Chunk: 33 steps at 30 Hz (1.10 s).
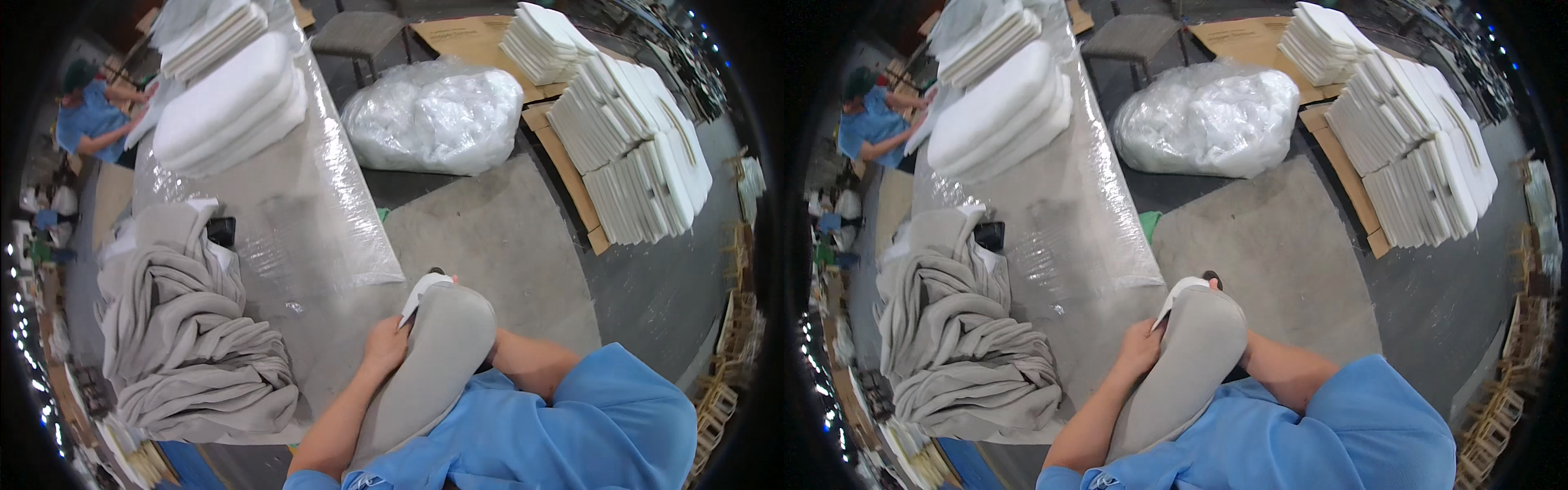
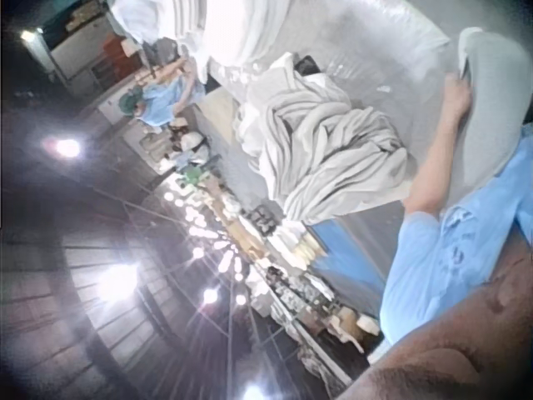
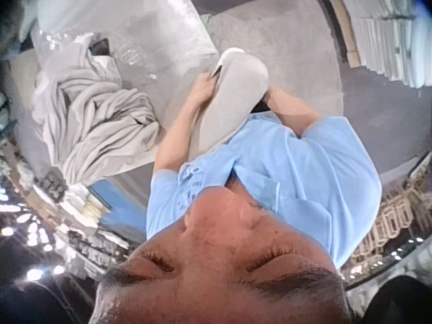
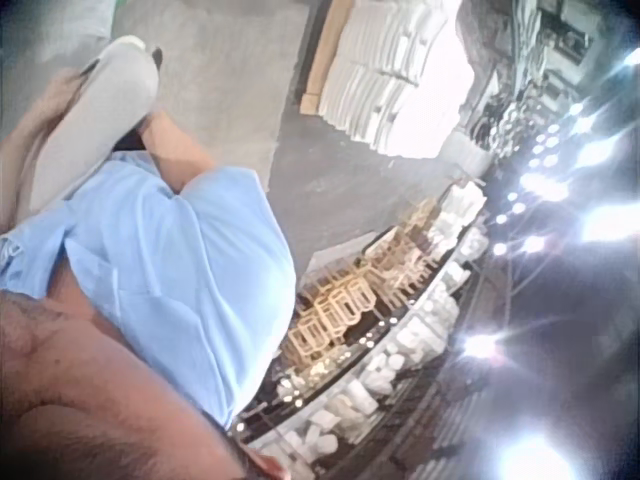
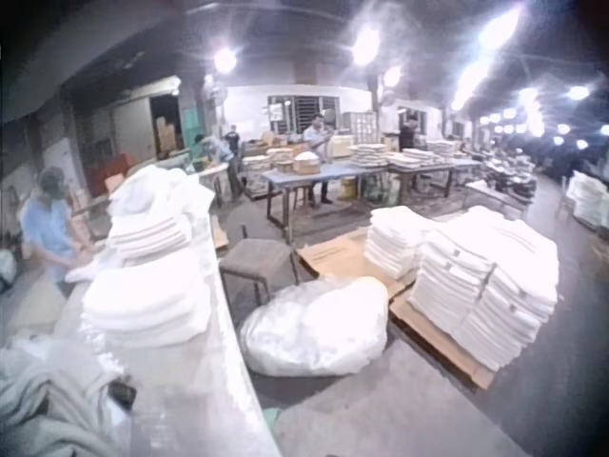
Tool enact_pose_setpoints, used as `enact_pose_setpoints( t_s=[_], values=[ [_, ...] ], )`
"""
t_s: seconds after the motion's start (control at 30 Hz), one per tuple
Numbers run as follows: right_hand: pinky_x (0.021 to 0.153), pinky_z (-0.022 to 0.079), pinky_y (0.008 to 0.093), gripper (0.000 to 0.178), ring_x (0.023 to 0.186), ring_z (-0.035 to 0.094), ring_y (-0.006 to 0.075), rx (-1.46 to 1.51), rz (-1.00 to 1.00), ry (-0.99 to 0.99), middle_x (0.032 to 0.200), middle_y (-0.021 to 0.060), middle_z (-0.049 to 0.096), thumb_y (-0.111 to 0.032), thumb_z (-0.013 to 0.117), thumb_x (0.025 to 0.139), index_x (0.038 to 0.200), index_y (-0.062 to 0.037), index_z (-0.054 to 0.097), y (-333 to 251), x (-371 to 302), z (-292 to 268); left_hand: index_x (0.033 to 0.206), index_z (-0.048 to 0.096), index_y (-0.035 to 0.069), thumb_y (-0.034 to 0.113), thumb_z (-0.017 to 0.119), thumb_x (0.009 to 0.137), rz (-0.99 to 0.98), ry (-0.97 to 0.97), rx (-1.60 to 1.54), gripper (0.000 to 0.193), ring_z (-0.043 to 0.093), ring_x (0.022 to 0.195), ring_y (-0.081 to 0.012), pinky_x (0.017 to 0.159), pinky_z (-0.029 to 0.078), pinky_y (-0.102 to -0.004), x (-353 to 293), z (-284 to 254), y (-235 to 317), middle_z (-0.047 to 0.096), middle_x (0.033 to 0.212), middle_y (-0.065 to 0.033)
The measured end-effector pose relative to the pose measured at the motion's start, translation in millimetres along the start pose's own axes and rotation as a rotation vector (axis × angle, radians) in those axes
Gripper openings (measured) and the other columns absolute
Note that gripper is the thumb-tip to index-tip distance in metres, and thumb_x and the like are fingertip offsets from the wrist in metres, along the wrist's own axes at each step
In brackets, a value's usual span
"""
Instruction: The person inserts white foam cushions into grey fabric covers at a worktable in a factory. They repeatedly pick up a foam piece, open a cover, insert the foam, and adjust the cover before stacking the finished cushion on a nearby pile.
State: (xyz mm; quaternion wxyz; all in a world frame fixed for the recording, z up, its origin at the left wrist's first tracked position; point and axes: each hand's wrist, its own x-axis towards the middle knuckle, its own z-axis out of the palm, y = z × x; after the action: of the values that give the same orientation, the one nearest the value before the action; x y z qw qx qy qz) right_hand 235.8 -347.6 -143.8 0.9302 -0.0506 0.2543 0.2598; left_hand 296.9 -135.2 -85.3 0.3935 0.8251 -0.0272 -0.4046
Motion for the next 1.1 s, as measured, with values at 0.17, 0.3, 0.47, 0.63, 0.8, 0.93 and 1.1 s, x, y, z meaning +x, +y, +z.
enact_pose_setpoints(
  t_s=[0.17,0.3,0.47,0.63,0.8,0.93,1.1],
  values=[
    [0.089,0.058,0.0396,0.068,0.102,0.07,0.0226,-0.015,0.059,0.069,0.112,0.0064,0.073,-0.071,0.05,0.101,0.124,-0.0095,0.068,-8,13,-21,0.099,0.069,0.003,0.033,0.058,0.103,0.047,0.247,0.123,0.033,0.066,0.084,-0.0526,0.074,0.049,-0.0597,-12,14,14,0.069,0.087,-0.0297],
    [0.087,0.056,0.0389,0.062,0.101,0.068,0.0219,-0.034,0.066,0.127,0.111,0.0057,0.072,-0.065,0.05,0.103,0.122,-0.0088,0.068,-9,15,-24,0.096,0.067,0.001,0.033,0.056,0.105,-0.032,0.224,0.165,0.034,0.066,0.082,-0.0528,0.074,0.048,-0.0606,2,7,28,0.069,0.083,-0.03],
    [0.085,0.055,0.038,0.055,0.099,0.066,0.021,-0.105,-0.026,0.228,0.109,0.0049,0.071,-0.058,0.049,0.106,0.118,-0.0079,0.067,-4,19,-28,0.098,0.067,0.0,0.032,0.053,0.107,0.037,0.227,0.156,0.036,0.066,0.083,-0.0534,0.075,0.048,-0.0605,32,10,44,0.068,0.083,-0.0302],
    [0.082,0.053,0.037,0.048,0.097,0.065,0.0202,-0.31,-0.243,0.46,0.107,0.0042,0.07,-0.051,0.048,0.109,0.115,-0.007,0.066,30,28,-28,0.099,0.068,0.0,0.03,0.053,0.108,0.139,0.263,0.081,0.034,0.065,0.084,-0.0521,0.073,0.049,-0.0565,38,13,32,0.068,0.086,-0.03],
    [0.08,0.051,0.0361,0.042,0.094,0.063,0.0193,-0.562,-0.452,0.745,0.106,0.0034,0.068,-0.044,0.048,0.112,0.112,-0.0062,0.066,66,50,-30,0.099,0.066,-0.001,0.022,0.055,0.11,0.141,0.28,0.045,0.028,0.064,0.07,-0.0351,0.067,0.049,-0.0433,31,9,16,0.067,0.081,-0.0234],
    [0.074,0.046,0.0337,0.039,0.083,0.055,0.0159,-0.497,-0.569,0.797,0.091,0.0035,0.061,-0.039,0.046,0.113,0.104,-0.0037,0.061,41,40,13,0.1,0.066,-0.002,0.02,0.052,0.113,0.136,0.25,-0.07,0.029,0.06,0.071,-0.0173,0.066,0.049,-0.0347,35,4,11,0.069,0.08,-0.0121],
    [0.081,0.049,0.0384,0.038,0.087,0.061,0.0235,-0.432,-0.643,0.792,0.091,0.0125,0.064,-0.037,0.048,0.112,0.11,-0.0021,0.061,42,46,14,0.11,0.07,-0.001,0.031,0.059,0.11,0.089,0.226,-0.276,0.034,0.069,0.081,-0.0161,0.072,0.057,-0.032,43,-3,-22,0.073,0.095,-0.0076]
  ],
)
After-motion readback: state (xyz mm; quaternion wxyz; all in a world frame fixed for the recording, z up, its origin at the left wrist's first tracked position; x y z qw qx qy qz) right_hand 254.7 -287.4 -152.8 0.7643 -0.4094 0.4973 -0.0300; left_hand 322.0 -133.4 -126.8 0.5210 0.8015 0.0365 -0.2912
